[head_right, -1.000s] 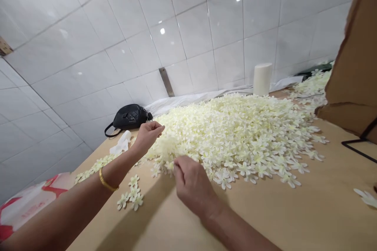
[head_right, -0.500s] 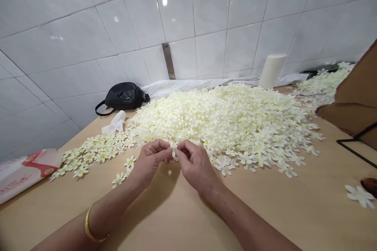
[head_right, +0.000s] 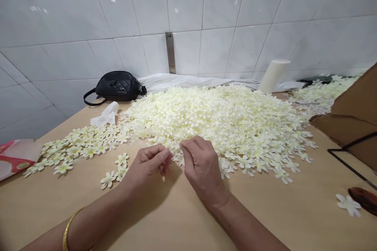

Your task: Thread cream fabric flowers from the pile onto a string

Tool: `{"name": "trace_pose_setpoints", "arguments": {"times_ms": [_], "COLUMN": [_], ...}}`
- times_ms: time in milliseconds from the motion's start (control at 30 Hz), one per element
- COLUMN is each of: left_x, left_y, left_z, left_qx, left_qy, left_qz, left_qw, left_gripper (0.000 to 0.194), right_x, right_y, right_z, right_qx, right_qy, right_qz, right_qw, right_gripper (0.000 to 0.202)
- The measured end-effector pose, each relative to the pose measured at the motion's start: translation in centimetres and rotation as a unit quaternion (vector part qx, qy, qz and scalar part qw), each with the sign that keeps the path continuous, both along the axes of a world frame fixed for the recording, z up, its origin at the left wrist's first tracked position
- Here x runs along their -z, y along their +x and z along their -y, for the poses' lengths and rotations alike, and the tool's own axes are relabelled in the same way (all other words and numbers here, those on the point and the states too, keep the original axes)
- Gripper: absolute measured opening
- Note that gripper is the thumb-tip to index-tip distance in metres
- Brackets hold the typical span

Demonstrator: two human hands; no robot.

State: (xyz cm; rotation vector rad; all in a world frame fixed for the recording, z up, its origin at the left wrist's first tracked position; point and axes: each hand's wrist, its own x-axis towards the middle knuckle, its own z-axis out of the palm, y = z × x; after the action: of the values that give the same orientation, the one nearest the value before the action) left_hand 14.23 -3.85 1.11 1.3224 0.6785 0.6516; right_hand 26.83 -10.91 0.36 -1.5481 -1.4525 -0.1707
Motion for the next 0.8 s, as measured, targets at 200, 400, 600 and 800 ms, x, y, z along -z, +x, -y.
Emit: {"name": "trace_pose_setpoints", "arguments": {"times_ms": [200,400,600,800], "left_x": [0.34,0.66,0.72,0.9], "left_y": [-0.03,-0.49,-0.49,-0.35], "left_z": [-0.1,-0.81,-0.62,-0.47], "left_qx": [0.037,0.024,0.056,0.054], "left_qy": [-0.141,-0.089,-0.028,-0.027], "left_qz": [0.079,0.047,0.022,0.024], "left_qw": [0.986,0.995,0.998,0.998], "left_gripper": [0.022,0.02,0.026,0.021], "right_x": [-0.03,0.15,0.34,0.44], "right_y": [-0.7,-0.63,-0.53,-0.59], "right_z": [0.08,0.11,-0.04,-0.1], "right_qx": [-0.054,-0.071,-0.06,-0.062], "right_qy": [0.033,0.035,0.024,-0.031], "right_qz": [0.151,0.124,0.136,0.087], "right_qw": [0.986,0.989,0.989,0.994], "right_gripper": [0.021,0.02,0.021,0.018]}}
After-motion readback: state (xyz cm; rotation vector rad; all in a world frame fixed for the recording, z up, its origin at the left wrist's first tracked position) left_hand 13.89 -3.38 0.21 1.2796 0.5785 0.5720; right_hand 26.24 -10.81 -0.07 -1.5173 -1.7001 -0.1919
